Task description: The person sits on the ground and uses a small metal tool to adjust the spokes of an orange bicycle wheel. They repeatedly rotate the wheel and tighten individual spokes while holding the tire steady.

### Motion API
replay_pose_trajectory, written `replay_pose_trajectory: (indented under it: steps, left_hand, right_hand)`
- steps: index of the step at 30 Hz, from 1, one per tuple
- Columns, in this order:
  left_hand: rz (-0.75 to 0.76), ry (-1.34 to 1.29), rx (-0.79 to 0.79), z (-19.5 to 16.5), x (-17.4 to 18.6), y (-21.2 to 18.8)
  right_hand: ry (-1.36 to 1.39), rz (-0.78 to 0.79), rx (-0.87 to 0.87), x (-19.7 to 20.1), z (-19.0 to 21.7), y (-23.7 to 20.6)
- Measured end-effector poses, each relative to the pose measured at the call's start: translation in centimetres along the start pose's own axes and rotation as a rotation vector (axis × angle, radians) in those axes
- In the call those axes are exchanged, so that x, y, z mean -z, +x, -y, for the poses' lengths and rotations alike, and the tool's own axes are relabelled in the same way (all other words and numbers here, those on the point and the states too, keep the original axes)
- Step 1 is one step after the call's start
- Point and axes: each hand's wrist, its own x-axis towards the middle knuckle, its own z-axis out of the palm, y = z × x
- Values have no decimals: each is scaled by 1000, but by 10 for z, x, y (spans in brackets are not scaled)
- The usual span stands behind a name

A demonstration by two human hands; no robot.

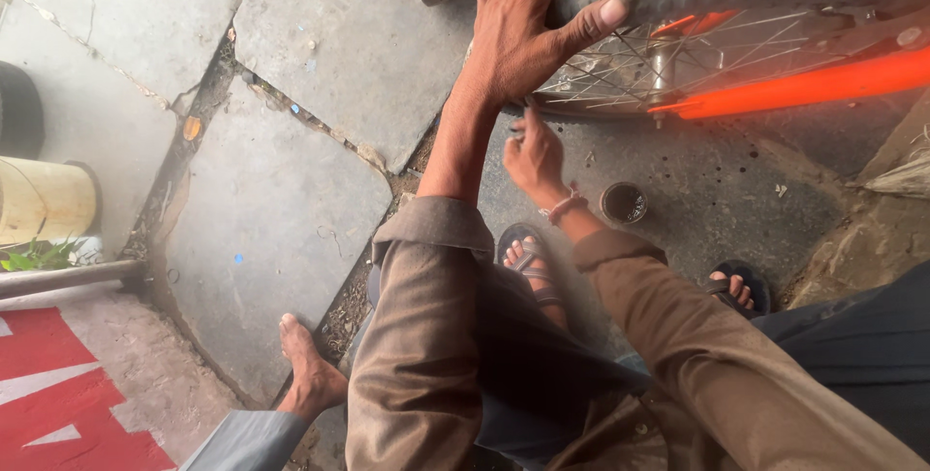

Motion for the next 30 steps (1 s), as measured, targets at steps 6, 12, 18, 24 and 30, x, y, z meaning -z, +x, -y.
replay_pose_trajectory:
  steps: [6, 12, 18, 24, 30]
  left_hand:
    - [-13, -11, 5, -2, 1, 0]
    - [-1, 5, 12, 0, -3, -1]
    - [-14, 9, 7, 3, -3, 0]
    - [-19, -7, -4, -2, 0, 1]
    - [6, 0, 21, -2, 1, 1]
  right_hand:
    - [30, 143, -4, -1, 13, 1]
    - [-3, 13, -7, 11, 5, -14]
    - [145, 119, -1, 5, 15, -2]
    - [41, 115, -28, 20, 7, -5]
    - [88, 46, 43, 19, 10, -6]
